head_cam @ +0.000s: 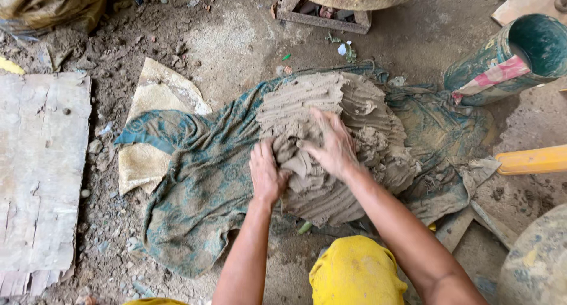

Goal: The person kneads a large mound of moist clay by hand on a cloth-covered floor, repeatedly pushing, folding, and rotating the mass to ensure uniform consistency.

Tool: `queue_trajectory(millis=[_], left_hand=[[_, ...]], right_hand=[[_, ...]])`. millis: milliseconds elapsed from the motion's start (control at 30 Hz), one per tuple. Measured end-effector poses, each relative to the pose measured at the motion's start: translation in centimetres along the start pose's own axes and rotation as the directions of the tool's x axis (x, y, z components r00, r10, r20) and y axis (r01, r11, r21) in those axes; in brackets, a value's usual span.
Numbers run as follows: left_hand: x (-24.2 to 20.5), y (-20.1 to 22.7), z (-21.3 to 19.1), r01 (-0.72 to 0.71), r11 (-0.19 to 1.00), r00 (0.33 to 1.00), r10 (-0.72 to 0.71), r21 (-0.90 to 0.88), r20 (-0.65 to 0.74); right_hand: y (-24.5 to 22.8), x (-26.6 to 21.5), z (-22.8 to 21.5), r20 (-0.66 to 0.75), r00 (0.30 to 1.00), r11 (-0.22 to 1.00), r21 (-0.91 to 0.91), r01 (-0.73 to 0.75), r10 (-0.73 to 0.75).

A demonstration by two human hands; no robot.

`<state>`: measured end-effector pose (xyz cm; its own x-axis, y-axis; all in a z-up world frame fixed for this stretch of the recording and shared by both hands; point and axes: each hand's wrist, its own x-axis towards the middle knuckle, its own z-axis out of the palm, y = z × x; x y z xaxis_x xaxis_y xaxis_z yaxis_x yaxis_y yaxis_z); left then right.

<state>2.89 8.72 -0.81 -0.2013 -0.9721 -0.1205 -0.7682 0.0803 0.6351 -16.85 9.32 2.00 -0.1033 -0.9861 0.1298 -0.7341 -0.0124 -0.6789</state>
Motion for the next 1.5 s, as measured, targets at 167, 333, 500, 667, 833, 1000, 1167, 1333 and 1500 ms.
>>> queue_trajectory(millis=[167, 333, 500, 667, 833, 1000, 1167, 1333, 1500], left_hand=[[-0.6, 0.0, 1.2, 0.026, 0.999, 0.992, -0.023, 0.021, -0.124], [-5.9, -2.1, 4.9, -0.199, 0.980, 0.845, 0.181, 0.018, -0.503], [-9.4, 0.3, -0.1, -0.366, 0.928, 0.777, 0.268, -0.064, -0.569], [-5.6, 9.3, -9.4, -0.354, 0.792, 0.904, 0.426, 0.498, -0.033], [-5.8, 15.5, -4.0, -0.484, 0.687, 0.819, 0.573, 0.541, 0.006], [-10.7, 13.4, -3.4, -0.677, 0.695, 0.735, 0.657, 0.243, 0.169], [-5.0, 8.1, -6.6, -0.515, 0.856, 0.727, 0.407, -0.047, -0.553], [-6.2, 4.3, -4.0, -0.213, 0.816, 0.964, 0.265, -0.538, 0.021], [-6.3, 1.2, 1.7, -0.274, 0.944, 0.961, 0.261, -0.184, -0.090]], right_hand=[[-0.4, 2.0, 0.2, 0.127, 0.982, 0.988, -0.075, -0.133, 0.142], [-3.5, -6.2, 0.4, -0.250, 0.960, 0.987, -0.130, 0.093, -0.123], [-7.8, -10.9, -4.2, -0.241, 0.933, 0.944, 0.127, 0.304, -0.268], [-6.0, -10.8, -7.5, 0.113, 0.949, 0.466, 0.850, -0.246, 0.294], [-3.2, -9.9, -8.3, -0.081, 0.882, 0.884, 0.103, -0.457, 0.465], [-0.8, -4.2, -9.1, -0.052, 0.974, 0.931, 0.310, -0.193, 0.220], [-3.6, -0.1, -5.5, 0.472, 0.872, 0.992, -0.077, -0.103, 0.127], [-6.9, -2.1, -10.2, 0.560, 0.823, 0.975, -0.218, 0.037, 0.094], [-3.7, -4.2, -8.1, 0.317, 0.945, 0.990, -0.082, 0.112, -0.081]])
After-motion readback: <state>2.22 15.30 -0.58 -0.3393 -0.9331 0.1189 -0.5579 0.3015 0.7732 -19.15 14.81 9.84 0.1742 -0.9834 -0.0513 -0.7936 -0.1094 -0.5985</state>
